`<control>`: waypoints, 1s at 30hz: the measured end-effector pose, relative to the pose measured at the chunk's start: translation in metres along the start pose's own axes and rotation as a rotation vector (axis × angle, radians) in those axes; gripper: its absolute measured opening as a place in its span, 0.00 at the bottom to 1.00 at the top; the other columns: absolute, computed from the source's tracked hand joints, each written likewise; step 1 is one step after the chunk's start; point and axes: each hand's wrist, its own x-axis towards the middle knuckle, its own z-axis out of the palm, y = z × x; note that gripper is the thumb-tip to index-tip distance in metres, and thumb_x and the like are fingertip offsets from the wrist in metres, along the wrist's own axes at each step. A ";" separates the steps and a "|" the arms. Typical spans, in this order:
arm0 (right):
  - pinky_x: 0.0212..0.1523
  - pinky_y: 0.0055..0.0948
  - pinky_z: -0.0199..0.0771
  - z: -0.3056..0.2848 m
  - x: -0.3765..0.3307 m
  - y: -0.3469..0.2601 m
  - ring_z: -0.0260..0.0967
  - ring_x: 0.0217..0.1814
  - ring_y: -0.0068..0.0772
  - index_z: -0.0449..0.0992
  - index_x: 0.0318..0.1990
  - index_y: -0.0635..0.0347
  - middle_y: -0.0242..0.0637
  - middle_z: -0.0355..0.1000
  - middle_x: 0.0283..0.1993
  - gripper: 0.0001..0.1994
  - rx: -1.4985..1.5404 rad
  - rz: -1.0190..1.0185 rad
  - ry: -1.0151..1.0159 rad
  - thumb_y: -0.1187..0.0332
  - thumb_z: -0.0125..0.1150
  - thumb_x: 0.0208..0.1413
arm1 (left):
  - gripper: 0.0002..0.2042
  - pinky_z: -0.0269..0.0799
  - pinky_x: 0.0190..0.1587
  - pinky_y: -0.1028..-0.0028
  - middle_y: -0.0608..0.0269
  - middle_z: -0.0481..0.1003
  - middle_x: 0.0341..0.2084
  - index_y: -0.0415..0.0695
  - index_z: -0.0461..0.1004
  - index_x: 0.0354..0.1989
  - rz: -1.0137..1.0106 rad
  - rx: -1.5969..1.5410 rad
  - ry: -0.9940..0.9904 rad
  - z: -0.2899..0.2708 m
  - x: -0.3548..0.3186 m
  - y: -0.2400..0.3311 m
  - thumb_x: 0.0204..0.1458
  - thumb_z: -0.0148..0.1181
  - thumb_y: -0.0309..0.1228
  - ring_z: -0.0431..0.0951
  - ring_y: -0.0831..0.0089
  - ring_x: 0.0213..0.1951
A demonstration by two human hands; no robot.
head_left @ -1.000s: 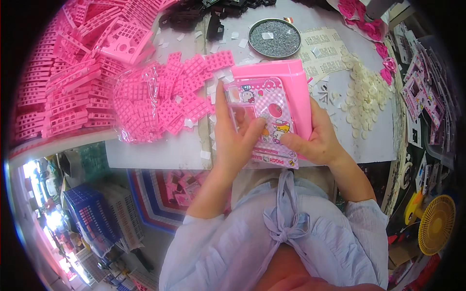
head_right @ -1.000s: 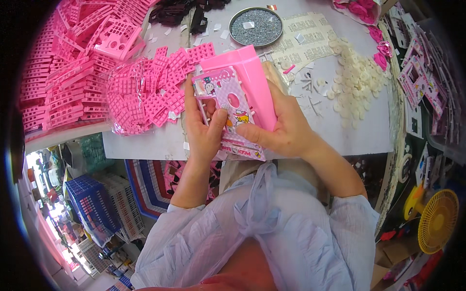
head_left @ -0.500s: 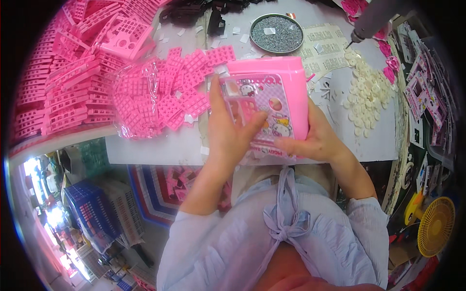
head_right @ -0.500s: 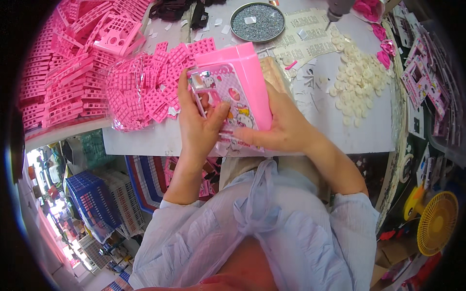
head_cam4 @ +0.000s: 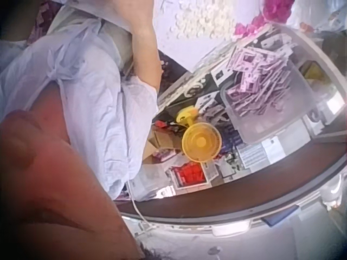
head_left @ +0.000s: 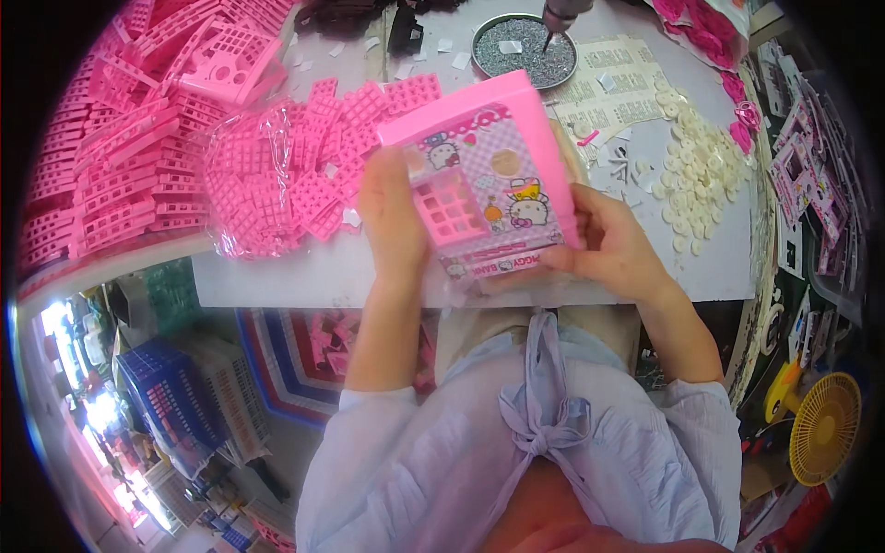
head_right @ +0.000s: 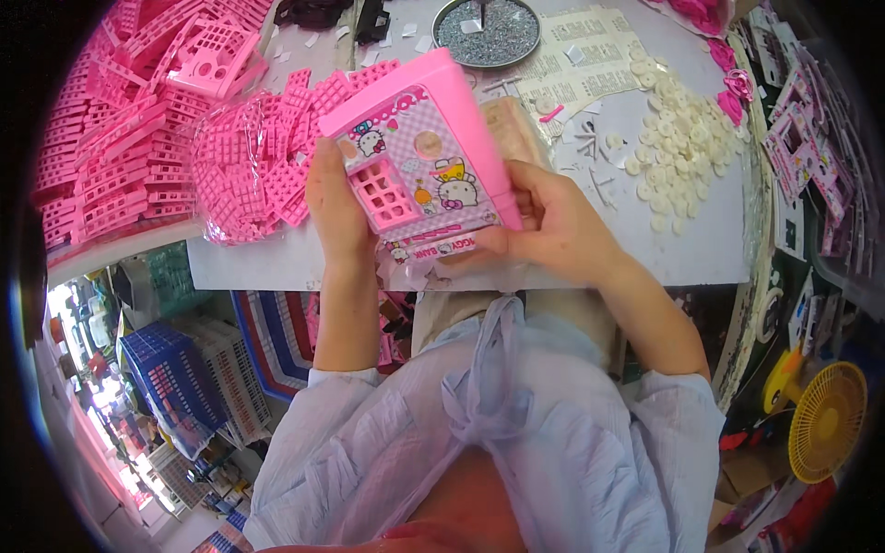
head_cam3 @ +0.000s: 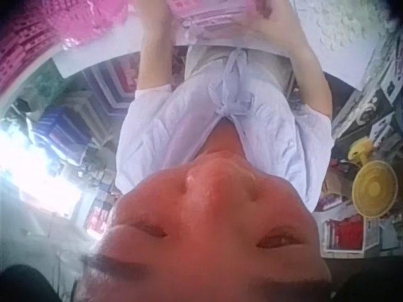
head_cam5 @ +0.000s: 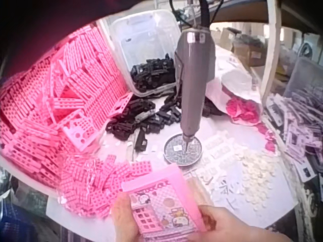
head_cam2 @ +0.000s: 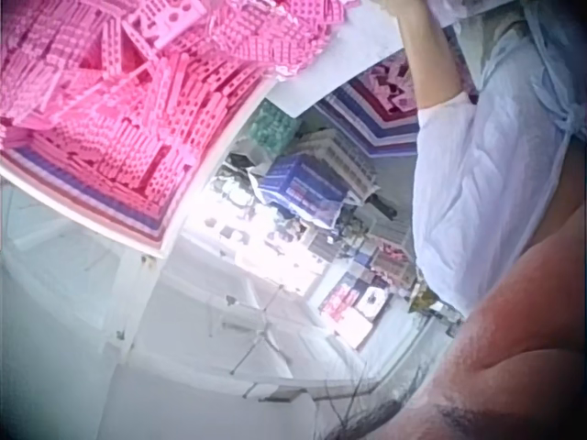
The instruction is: Assemble electronic components and circuits into a pink toy calculator casing using a hot glue gun and hand tools.
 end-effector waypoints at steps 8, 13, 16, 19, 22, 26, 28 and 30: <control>0.57 0.31 0.76 0.017 -0.003 0.003 0.76 0.54 0.29 0.66 0.63 0.71 0.43 0.76 0.55 0.28 0.076 -0.056 0.081 0.76 0.68 0.55 | 0.18 0.69 0.36 0.79 0.69 0.76 0.33 0.39 0.76 0.43 0.162 0.197 0.007 0.003 0.011 0.007 0.71 0.44 0.40 0.72 0.83 0.32; 0.54 0.29 0.78 0.008 0.000 0.014 0.76 0.52 0.28 0.68 0.62 0.71 0.43 0.76 0.55 0.25 0.016 -0.178 0.119 0.75 0.66 0.58 | 0.19 0.64 0.32 0.80 0.71 0.73 0.28 0.38 0.76 0.40 0.168 0.193 0.040 0.004 0.015 0.010 0.71 0.43 0.41 0.68 0.85 0.30; 0.51 0.28 0.79 0.004 -0.001 0.012 0.76 0.51 0.27 0.68 0.62 0.71 0.42 0.76 0.54 0.25 0.068 -0.224 0.201 0.73 0.67 0.58 | 0.19 0.62 0.29 0.78 0.72 0.69 0.24 0.39 0.74 0.37 -0.118 -0.077 0.084 0.008 0.000 0.014 0.71 0.43 0.41 0.64 0.85 0.28; 0.50 0.28 0.80 0.007 0.000 0.014 0.76 0.51 0.27 0.68 0.62 0.70 0.40 0.77 0.53 0.25 0.120 -0.182 0.190 0.73 0.67 0.58 | 0.19 0.59 0.25 0.73 0.70 0.68 0.19 0.39 0.71 0.29 0.152 0.290 0.010 -0.002 -0.017 -0.005 0.70 0.44 0.39 0.63 0.80 0.22; 0.49 0.29 0.81 0.002 -0.001 0.015 0.76 0.51 0.27 0.68 0.62 0.68 0.39 0.77 0.52 0.26 0.140 -0.072 0.188 0.73 0.68 0.57 | 0.19 0.58 0.24 0.69 0.61 0.68 0.16 0.38 0.69 0.26 0.358 0.442 0.024 0.002 -0.022 -0.016 0.68 0.45 0.36 0.64 0.71 0.20; 0.45 0.27 0.82 -0.021 0.008 0.011 0.76 0.46 0.25 0.70 0.60 0.68 0.38 0.77 0.51 0.24 -0.031 -0.072 0.135 0.73 0.67 0.58 | 0.14 0.63 0.28 0.66 0.53 0.71 0.22 0.37 0.71 0.29 0.603 0.631 -0.068 -0.006 -0.006 -0.019 0.65 0.50 0.33 0.70 0.62 0.25; 0.46 0.29 0.80 -0.036 0.023 0.009 0.75 0.47 0.29 0.73 0.58 0.65 0.37 0.77 0.52 0.22 -0.190 -0.192 0.161 0.74 0.68 0.55 | 0.09 0.67 0.33 0.65 0.52 0.74 0.28 0.38 0.74 0.33 0.670 0.685 -0.181 -0.012 0.006 -0.015 0.61 0.54 0.31 0.74 0.59 0.30; 0.50 0.31 0.78 -0.053 0.036 0.000 0.74 0.50 0.35 0.76 0.56 0.62 0.37 0.76 0.54 0.22 -0.607 -0.436 0.193 0.75 0.67 0.53 | 0.07 0.71 0.38 0.65 0.53 0.77 0.33 0.39 0.76 0.38 0.652 0.711 -0.325 -0.010 0.019 0.001 0.56 0.59 0.29 0.77 0.56 0.35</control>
